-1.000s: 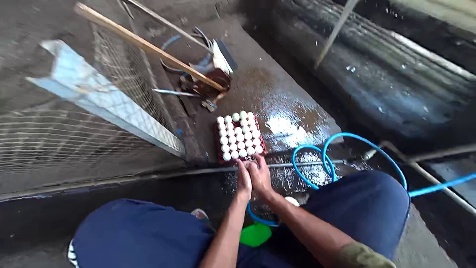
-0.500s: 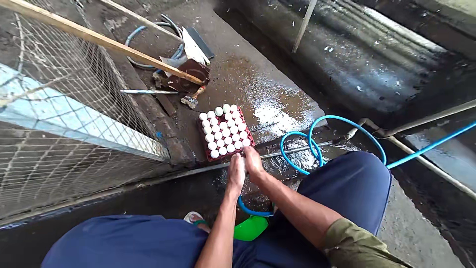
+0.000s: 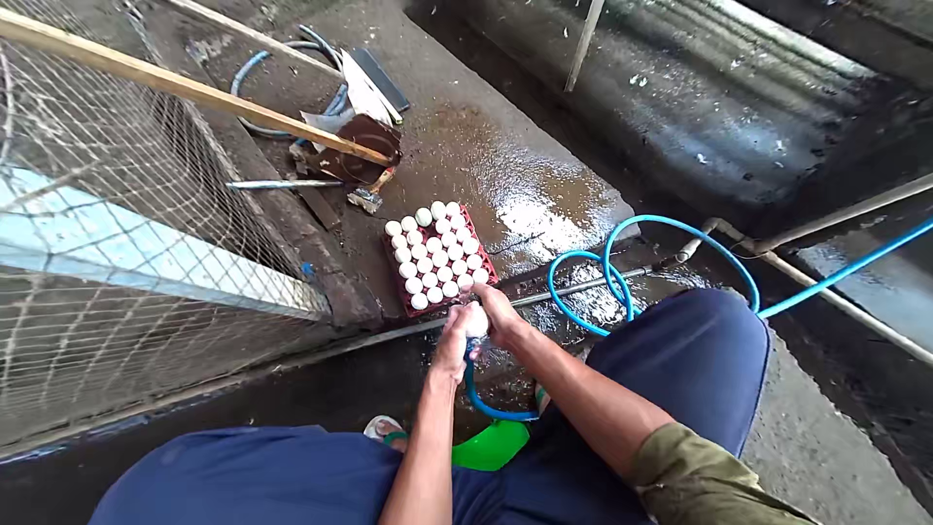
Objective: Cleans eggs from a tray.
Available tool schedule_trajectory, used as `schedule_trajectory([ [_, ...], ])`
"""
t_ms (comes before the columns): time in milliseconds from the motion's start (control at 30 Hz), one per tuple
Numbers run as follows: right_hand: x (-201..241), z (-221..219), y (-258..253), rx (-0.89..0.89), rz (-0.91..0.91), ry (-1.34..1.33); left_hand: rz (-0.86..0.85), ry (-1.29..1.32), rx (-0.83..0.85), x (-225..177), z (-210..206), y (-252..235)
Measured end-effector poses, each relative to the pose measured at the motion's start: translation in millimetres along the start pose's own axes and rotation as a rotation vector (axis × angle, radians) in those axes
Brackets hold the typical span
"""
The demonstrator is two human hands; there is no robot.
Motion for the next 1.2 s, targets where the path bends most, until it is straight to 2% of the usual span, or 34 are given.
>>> schedule_trajectory([
  [133, 1.5, -8.9, 23.4, -0.042, 0.406, 0.478, -0.123, -0.044, -0.100, -7.1, -3.9, -0.1],
  [167, -0.6, -8.9, 24.4, -0.059, 0.429, 0.495, -0.145, -0.086, -0.124, -6.3, -7.9, 1.0],
  [267, 0.2, -3.1, 10.3, -0.134, 0.213, 0.378, -0.177, -0.251, -0.229, -2.3, -12.9, -3.0],
  [333, 0.9, -15.1, 24.5, -0.112, 0.283, 0.471, -0.237, -0.227, -0.277, -4.8, -11.5, -1.2],
  [400, -3.0, -19.0, 31.4, -0.083, 0.375, 0.482, -0.202, -0.193, -0.276, -5.9, -10.9, 5.6],
  [500, 1.4, -6.3, 12.4, -0.138, 0.229, 0.341, -0.131, -0.214, -0.270, -5.6, -12.4, 4.5],
  [567, -1.8, -16.4, 25.4, -0.119, 0.314, 0.409, -0.208, -0.238, -0.279, -10.7, -11.9, 5.4],
  [633, -9.7, -17.6, 30.7, -0.101, 0.398, 0.422, -0.188, -0.218, -0.280, -8.6, -11.1, 7.9],
  [700, -5.9, -5.6, 11.5, -0.121, 0.238, 0.325, -0.107, -0.180, -0.261, -3.3, -9.3, 4.0],
  [767, -4.8, -3.7, 5.5, -0.123, 0.115, 0.243, -0.123, -0.166, -0.214, -1.4, -6.2, 0.7],
  [900, -3.0, -14.9, 23.5, -0.079, 0.382, 0.415, -0.235, -0.124, -0.180, -5.0, -5.4, 0.4],
  [1000, -2.1, -3.1, 8.1, -0.196, 0.246, 0.297, -0.161, -0.256, -0.279, -1.9, -8.4, -0.5],
  [1033, -4.8, -6.9, 11.0, -0.196, 0.229, 0.286, -0.147, -0.229, -0.247, -3.3, -5.8, 1.1],
  [1133, -13.0, -19.9, 26.5, -0.149, 0.363, 0.318, -0.141, -0.187, -0.241, -6.1, -1.2, 5.0],
  [1200, -9.5, -10.2, 14.3, -0.194, 0.283, 0.254, -0.081, -0.220, -0.234, -4.1, -0.5, 3.8],
])
Point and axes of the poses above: each hand's wrist, its own y-axis away from the middle knuckle, its own z-axis out of the back of the hand, x = y × z, the point moved 4 cm from there along -y, towards the middle knuckle, and after that the axes turned 10 degrees about x, right-handed, at the moved point
